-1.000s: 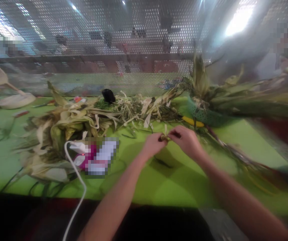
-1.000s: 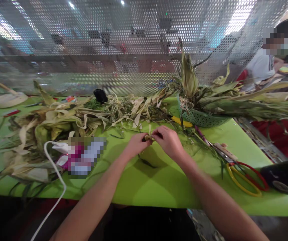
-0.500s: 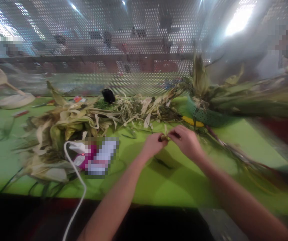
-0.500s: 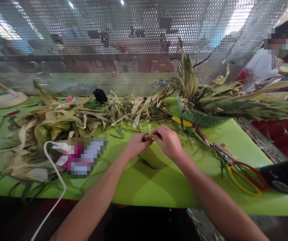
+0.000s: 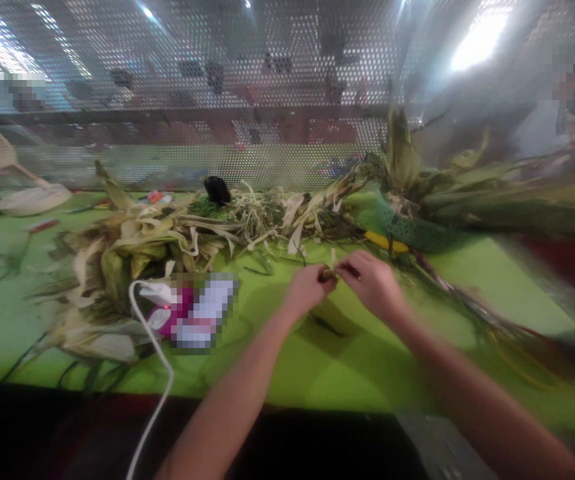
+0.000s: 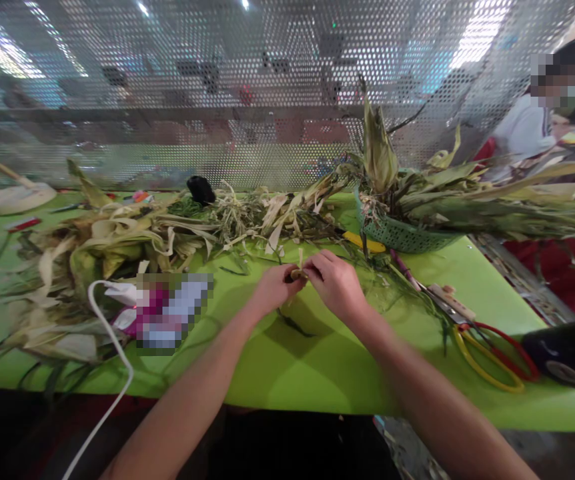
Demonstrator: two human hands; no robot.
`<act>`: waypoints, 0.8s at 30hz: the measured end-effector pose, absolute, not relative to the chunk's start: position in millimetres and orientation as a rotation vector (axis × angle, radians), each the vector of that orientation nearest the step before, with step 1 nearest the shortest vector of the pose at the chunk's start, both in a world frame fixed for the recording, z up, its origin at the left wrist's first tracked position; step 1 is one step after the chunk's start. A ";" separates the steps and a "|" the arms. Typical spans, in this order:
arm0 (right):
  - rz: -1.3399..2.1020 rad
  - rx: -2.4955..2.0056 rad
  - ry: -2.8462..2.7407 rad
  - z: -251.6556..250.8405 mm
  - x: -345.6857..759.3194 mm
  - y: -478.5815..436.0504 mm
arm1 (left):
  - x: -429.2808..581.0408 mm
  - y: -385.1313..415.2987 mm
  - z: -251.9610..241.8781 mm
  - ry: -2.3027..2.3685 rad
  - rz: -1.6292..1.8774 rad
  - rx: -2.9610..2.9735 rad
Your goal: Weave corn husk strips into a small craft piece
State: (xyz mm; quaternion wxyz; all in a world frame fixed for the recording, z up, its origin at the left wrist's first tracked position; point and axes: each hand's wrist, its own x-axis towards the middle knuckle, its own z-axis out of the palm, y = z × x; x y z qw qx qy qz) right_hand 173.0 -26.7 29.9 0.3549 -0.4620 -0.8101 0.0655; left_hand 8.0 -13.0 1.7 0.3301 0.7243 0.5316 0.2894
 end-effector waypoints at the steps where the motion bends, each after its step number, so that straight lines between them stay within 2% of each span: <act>1: 0.151 -1.201 -2.086 29.6 172.7 -27.1 | 8.0 -13.2 1.7 1.390 0.761 1.892; 17: 0.428 -1.093 -2.065 28.9 174.3 -24.2 | 7.0 -12.5 4.0 1.406 0.729 1.845; 24: 0.282 -1.177 -2.170 28.7 176.3 -23.9 | 4.2 -13.6 1.7 1.336 0.743 1.847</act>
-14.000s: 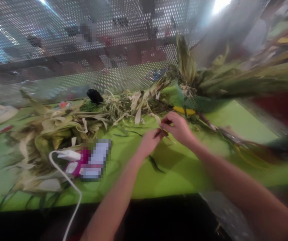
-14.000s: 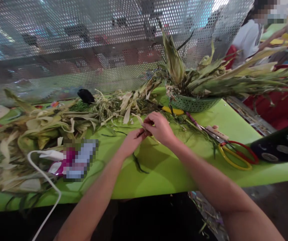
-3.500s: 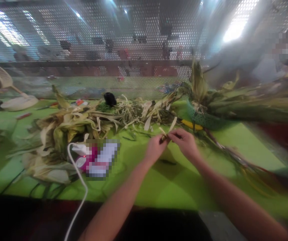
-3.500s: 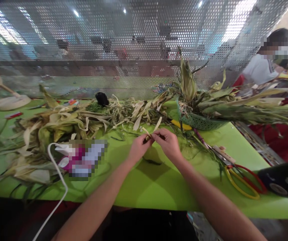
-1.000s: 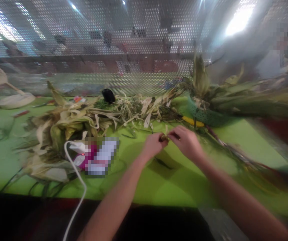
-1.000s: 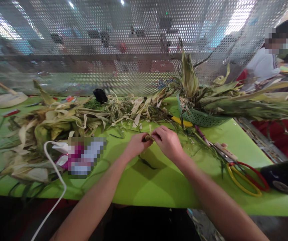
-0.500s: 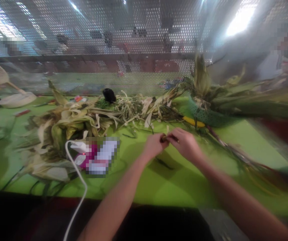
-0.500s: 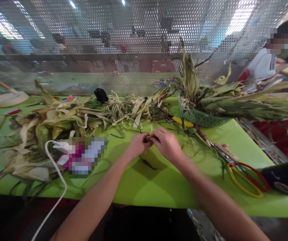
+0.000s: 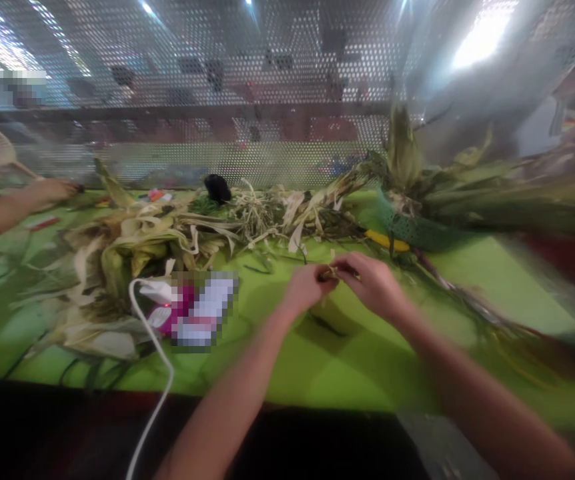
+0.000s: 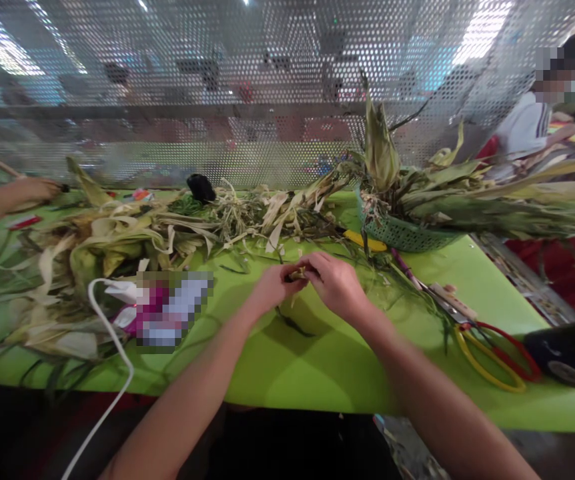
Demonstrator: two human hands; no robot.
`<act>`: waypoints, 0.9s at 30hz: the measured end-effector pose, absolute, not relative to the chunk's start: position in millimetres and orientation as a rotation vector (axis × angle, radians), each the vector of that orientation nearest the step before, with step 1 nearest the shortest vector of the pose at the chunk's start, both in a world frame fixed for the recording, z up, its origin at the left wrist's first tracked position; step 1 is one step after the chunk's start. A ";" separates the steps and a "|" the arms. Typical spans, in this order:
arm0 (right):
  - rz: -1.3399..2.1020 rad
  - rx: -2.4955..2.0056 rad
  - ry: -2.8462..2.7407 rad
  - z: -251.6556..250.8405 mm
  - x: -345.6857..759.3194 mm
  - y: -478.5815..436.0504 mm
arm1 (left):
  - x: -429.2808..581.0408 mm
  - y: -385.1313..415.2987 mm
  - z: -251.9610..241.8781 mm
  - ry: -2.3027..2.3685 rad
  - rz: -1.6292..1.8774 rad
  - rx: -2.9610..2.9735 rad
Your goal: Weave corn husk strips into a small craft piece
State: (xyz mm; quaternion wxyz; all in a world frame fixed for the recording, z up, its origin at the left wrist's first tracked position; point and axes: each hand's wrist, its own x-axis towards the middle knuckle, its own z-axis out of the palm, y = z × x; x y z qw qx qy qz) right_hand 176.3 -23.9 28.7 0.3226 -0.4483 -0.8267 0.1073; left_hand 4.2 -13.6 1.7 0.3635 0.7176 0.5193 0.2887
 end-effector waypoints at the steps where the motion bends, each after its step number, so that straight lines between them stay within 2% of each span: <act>1: 0.247 -1.180 -2.187 29.2 176.9 -23.8 | 3.9 -13.7 1.5 1.327 0.744 1.856; 9: 0.089 -1.075 -2.334 19.5 169.6 -30.6 | 7.8 -11.5 -5.1 1.325 0.740 1.930; 14: 0.272 -1.078 -2.103 27.5 173.0 -29.3 | 8.9 -14.5 0.2 1.183 0.802 1.632; 17: 0.323 -1.102 -1.968 33.3 180.5 -22.4 | 7.4 -15.6 7.0 1.259 0.780 1.622; 27: 0.451 -1.139 -2.037 20.6 174.4 -20.8 | 8.0 -12.4 -5.5 1.215 0.705 1.655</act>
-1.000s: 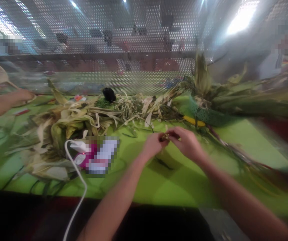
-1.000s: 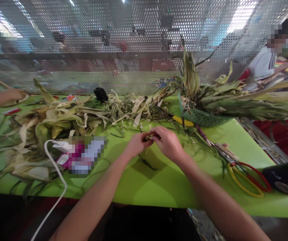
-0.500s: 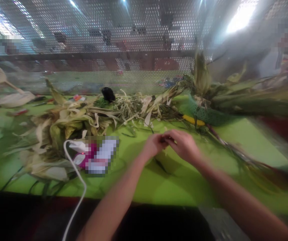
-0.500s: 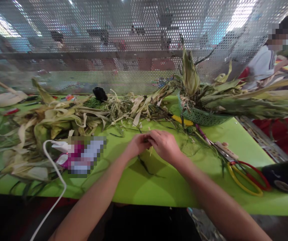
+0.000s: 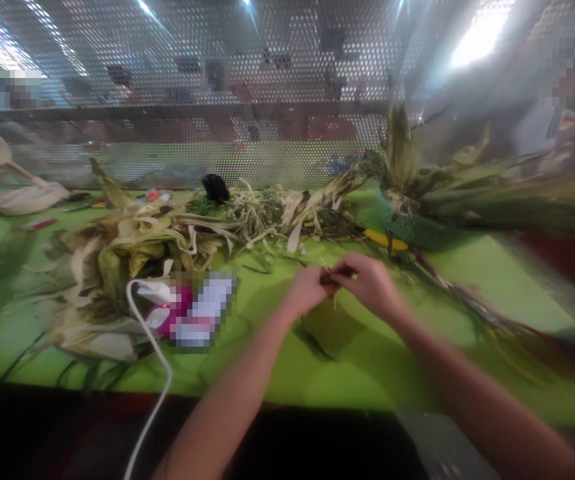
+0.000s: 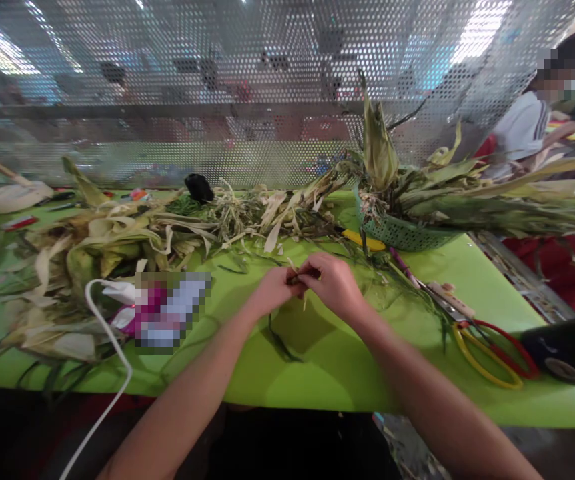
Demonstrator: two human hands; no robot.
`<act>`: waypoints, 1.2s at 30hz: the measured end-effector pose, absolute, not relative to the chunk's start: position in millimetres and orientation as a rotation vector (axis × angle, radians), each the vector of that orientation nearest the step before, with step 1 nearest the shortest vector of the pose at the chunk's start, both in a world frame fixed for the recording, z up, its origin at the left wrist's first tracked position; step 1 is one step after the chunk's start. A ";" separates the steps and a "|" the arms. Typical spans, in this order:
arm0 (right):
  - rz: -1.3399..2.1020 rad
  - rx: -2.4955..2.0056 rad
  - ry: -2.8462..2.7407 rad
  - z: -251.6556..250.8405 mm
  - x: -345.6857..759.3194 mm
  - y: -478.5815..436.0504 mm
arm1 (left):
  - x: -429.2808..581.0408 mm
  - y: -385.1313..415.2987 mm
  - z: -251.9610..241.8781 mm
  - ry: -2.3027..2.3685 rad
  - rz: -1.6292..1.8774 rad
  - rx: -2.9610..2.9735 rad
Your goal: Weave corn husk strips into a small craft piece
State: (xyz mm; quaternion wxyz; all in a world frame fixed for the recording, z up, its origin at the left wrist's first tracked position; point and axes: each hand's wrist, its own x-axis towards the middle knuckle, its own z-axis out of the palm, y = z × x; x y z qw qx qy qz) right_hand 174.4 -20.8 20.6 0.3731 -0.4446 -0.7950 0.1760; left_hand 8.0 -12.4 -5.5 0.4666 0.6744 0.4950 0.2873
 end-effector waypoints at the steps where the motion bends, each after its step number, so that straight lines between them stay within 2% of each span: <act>1: 0.457 -1.138 -2.026 21.0 173.7 -21.9 | 8.4 -11.7 -6.2 1.191 0.719 1.607; 6: 0.352 -1.110 -1.902 25.2 170.9 -27.6 | 10.4 -5.5 -8.2 1.017 1.106 1.127; 11: 0.321 -0.919 -2.124 17.3 158.0 -32.5 | 13.1 -3.8 -11.5 0.850 1.347 0.704; 15: 0.145 -0.896 -2.317 8.0 151.1 -31.7 | 15.9 -7.6 -7.4 0.903 1.313 0.609; 20: -0.101 -1.130 -2.403 6.2 151.8 -30.6 | 16.0 -7.6 -7.4 0.959 1.289 0.634; 26: -0.167 -1.295 -2.326 5.2 149.4 -31.7 | 19.7 -7.6 -12.5 0.996 1.280 0.674; 36: -0.349 -1.286 -2.343 3.3 146.1 -32.8 | 26.0 -10.5 -14.7 1.076 1.261 0.698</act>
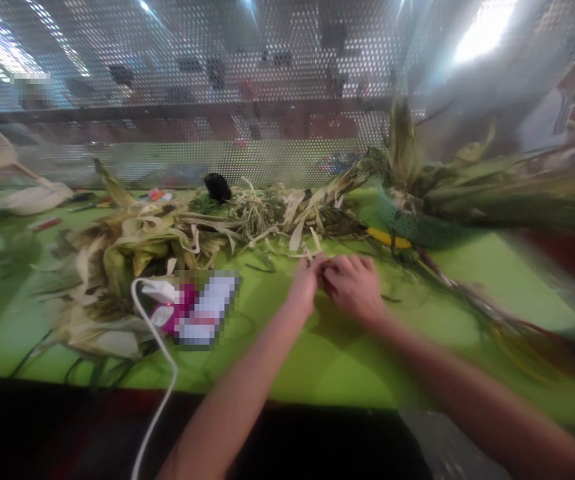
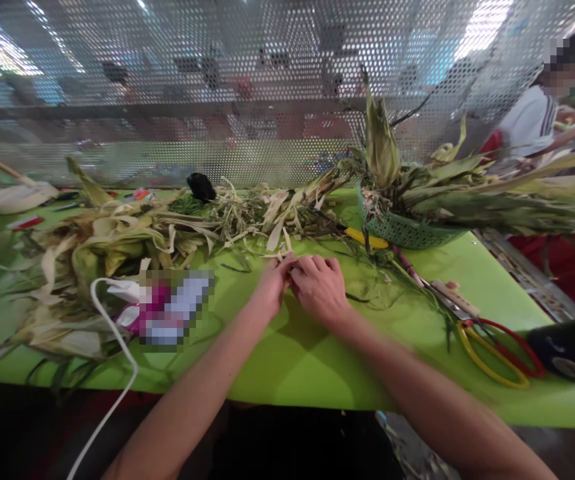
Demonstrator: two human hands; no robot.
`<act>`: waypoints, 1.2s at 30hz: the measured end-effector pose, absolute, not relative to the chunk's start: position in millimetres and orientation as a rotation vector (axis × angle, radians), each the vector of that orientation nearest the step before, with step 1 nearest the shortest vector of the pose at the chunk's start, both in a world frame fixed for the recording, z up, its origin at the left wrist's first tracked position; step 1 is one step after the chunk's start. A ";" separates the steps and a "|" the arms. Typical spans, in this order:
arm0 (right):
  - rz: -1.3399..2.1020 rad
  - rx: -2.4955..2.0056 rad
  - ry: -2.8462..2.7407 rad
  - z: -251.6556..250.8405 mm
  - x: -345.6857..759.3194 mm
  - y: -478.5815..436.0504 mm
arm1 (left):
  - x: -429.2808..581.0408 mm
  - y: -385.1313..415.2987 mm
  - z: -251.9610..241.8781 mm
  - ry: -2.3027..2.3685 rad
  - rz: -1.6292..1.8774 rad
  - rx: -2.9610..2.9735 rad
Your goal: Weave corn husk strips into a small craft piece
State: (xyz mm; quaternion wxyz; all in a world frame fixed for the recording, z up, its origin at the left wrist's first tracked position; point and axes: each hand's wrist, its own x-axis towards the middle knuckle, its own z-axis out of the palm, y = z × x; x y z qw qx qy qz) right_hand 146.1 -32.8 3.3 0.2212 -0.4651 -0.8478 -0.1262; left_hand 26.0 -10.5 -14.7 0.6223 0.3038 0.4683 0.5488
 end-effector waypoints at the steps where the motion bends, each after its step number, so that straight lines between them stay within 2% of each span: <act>1: -0.349 -1.264 -2.354 3.3 145.8 -33.5 | 25.5 -10.5 -13.8 1.077 1.267 0.718; 10: -0.148 -1.124 -2.464 7.4 145.4 -42.5 | 3.1 -3.3 -3.7 1.168 1.336 1.020; 17: 0.262 -1.181 -1.965 19.2 161.8 -32.9 | -1.4 -3.8 -1.3 1.102 1.216 1.103; 23: 0.782 -1.197 -1.829 10.5 169.2 -19.7 | 5.7 -6.5 -5.7 1.036 1.185 1.071; 30: 0.425 -1.298 -2.035 9.1 169.2 -15.0 | 7.4 -7.3 -8.8 0.950 1.168 0.991; 36: 0.461 -1.419 -1.948 8.6 179.3 -7.1 | 4.3 -6.9 -1.8 0.947 1.190 0.892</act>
